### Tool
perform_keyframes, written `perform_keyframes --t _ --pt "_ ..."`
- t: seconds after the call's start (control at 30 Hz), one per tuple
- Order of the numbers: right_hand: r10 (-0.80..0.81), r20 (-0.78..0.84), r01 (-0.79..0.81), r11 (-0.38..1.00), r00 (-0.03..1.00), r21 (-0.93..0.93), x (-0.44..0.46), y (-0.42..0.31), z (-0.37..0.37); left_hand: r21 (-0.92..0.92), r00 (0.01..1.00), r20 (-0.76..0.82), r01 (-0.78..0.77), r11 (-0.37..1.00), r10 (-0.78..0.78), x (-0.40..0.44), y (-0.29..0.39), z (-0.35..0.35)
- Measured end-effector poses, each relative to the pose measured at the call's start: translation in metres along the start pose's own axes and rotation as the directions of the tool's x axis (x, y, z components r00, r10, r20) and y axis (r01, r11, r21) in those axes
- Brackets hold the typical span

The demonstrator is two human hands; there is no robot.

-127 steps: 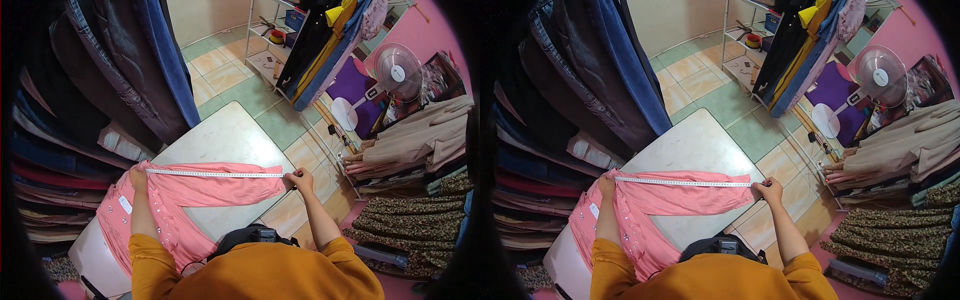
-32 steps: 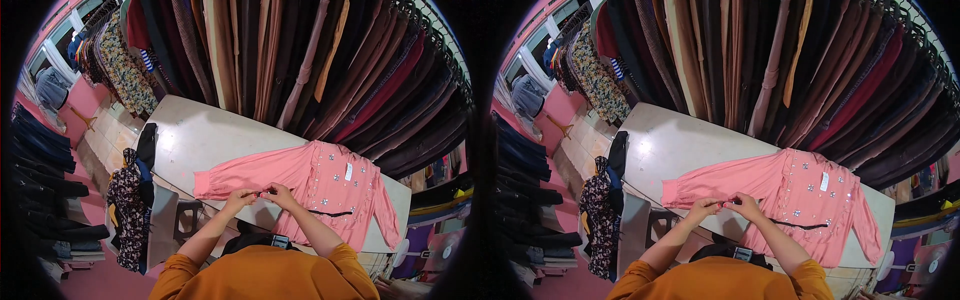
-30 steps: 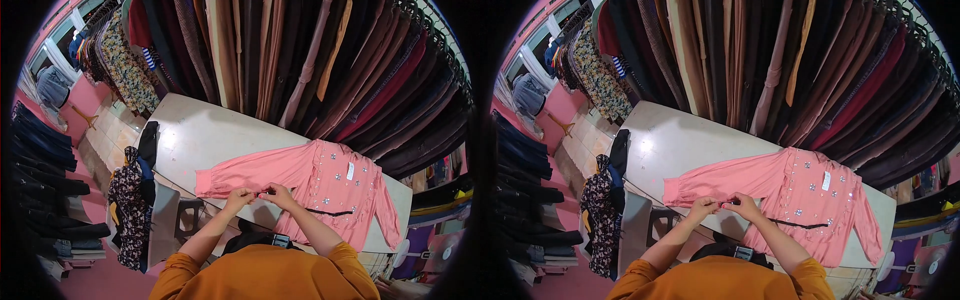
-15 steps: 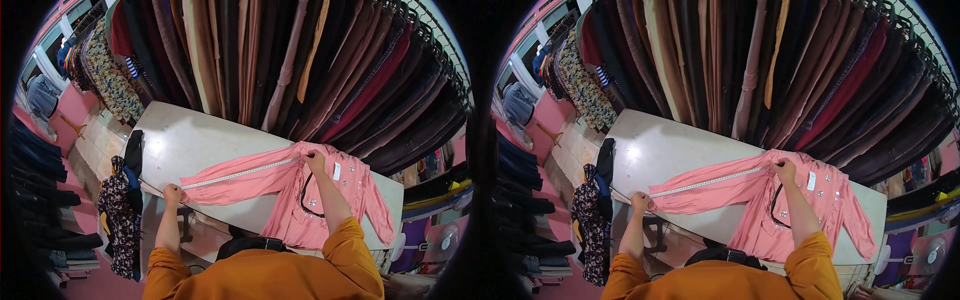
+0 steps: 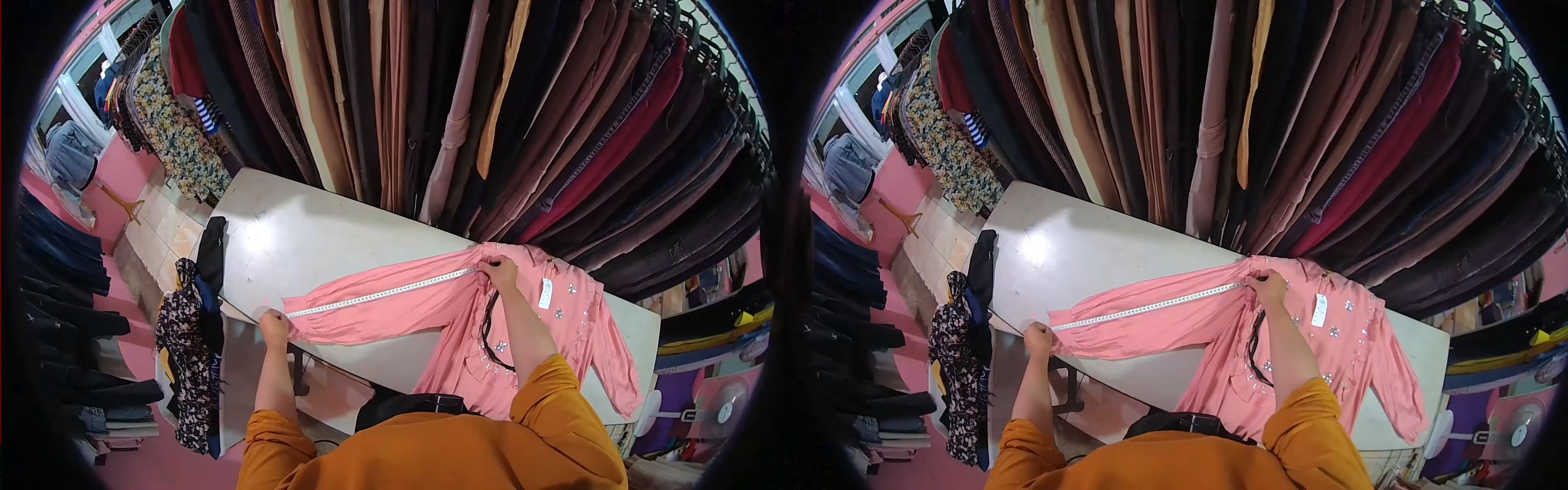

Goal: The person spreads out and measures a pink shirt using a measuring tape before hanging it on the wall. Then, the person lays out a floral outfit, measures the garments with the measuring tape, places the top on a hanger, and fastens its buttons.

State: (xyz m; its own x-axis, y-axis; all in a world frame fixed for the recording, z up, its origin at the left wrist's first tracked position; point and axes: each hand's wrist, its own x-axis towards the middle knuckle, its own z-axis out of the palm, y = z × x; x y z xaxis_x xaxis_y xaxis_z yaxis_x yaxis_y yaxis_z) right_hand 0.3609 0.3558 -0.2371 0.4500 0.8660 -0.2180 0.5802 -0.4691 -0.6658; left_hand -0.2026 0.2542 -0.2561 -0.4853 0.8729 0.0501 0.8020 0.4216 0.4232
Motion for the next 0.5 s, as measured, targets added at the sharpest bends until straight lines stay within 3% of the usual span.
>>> perform_keyframes --t 0.4,0.5 --pt "-0.122 -0.02 0.12 0.988 0.992 -0.098 -0.002 0.0 -0.009 0.031 0.995 -0.062 0.075 0.997 -0.073 -0.006 0.011 0.002" --pt "-0.074 0.223 0.029 0.979 0.972 0.2 0.015 0.027 -0.006 0.054 0.996 -0.073 0.057 0.997 -0.053 -0.005 0.003 0.007"
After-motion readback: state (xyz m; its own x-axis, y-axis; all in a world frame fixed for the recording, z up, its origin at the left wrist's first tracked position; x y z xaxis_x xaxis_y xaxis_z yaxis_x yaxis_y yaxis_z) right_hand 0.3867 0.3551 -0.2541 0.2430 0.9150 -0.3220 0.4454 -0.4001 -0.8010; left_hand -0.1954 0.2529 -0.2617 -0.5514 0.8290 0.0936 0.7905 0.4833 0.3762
